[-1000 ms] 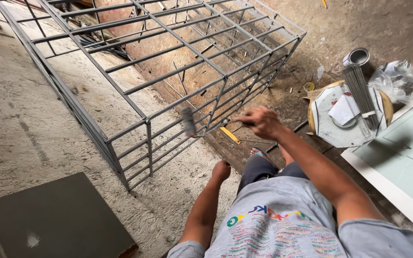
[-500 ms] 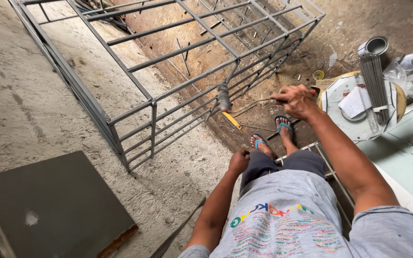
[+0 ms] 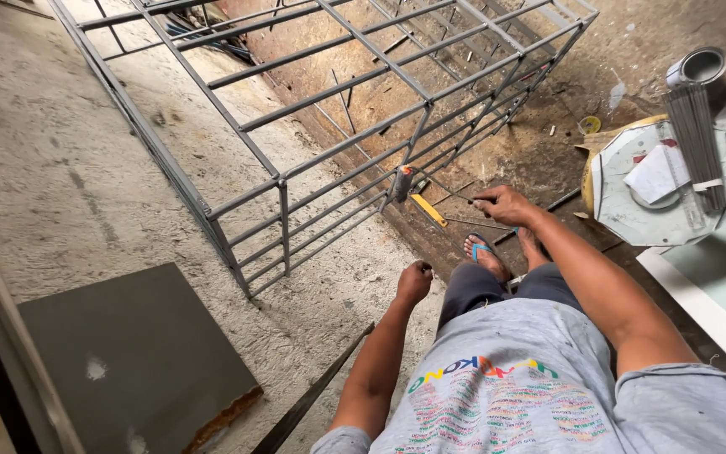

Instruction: The person uses a paint roller to apply grey paint to a metal frame structure. They start standing and then squat to reach lower sections, systematically rolling paint along the bars.

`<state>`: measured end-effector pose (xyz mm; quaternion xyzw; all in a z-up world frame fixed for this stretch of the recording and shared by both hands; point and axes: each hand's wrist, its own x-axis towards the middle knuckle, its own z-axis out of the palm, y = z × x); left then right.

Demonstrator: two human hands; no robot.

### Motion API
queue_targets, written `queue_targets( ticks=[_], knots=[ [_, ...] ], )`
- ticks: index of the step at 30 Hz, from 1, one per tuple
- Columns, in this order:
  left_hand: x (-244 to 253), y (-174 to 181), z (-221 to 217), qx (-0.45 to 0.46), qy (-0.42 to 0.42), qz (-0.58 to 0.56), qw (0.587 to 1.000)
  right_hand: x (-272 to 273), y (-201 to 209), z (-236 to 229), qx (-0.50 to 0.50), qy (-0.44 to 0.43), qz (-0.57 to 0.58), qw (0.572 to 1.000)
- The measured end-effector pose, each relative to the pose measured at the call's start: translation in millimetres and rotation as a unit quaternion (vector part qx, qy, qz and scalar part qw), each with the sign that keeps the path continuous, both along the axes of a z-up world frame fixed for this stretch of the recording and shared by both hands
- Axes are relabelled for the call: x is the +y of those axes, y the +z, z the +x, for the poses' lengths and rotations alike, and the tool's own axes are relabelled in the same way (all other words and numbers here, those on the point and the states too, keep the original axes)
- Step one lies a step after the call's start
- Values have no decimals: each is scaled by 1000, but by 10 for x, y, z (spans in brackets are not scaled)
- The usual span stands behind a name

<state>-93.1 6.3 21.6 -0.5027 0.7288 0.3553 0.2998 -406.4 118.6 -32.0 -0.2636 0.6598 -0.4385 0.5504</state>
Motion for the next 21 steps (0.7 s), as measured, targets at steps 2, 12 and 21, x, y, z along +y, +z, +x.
queue_targets(
  ticks=[2, 12, 21],
  knots=[
    [-10, 132, -71, -10, -2, 1, 1000, -65, 239, 133, 2, -21, -1, 1000],
    [198, 72, -283, -7, -17, 35, 999, -362, 610, 842, 4, -141, -58, 988],
    [209, -136, -190, -45, -84, 11, 995, -968, 1303, 1204, 54, -28, -213, 975]
  ],
)
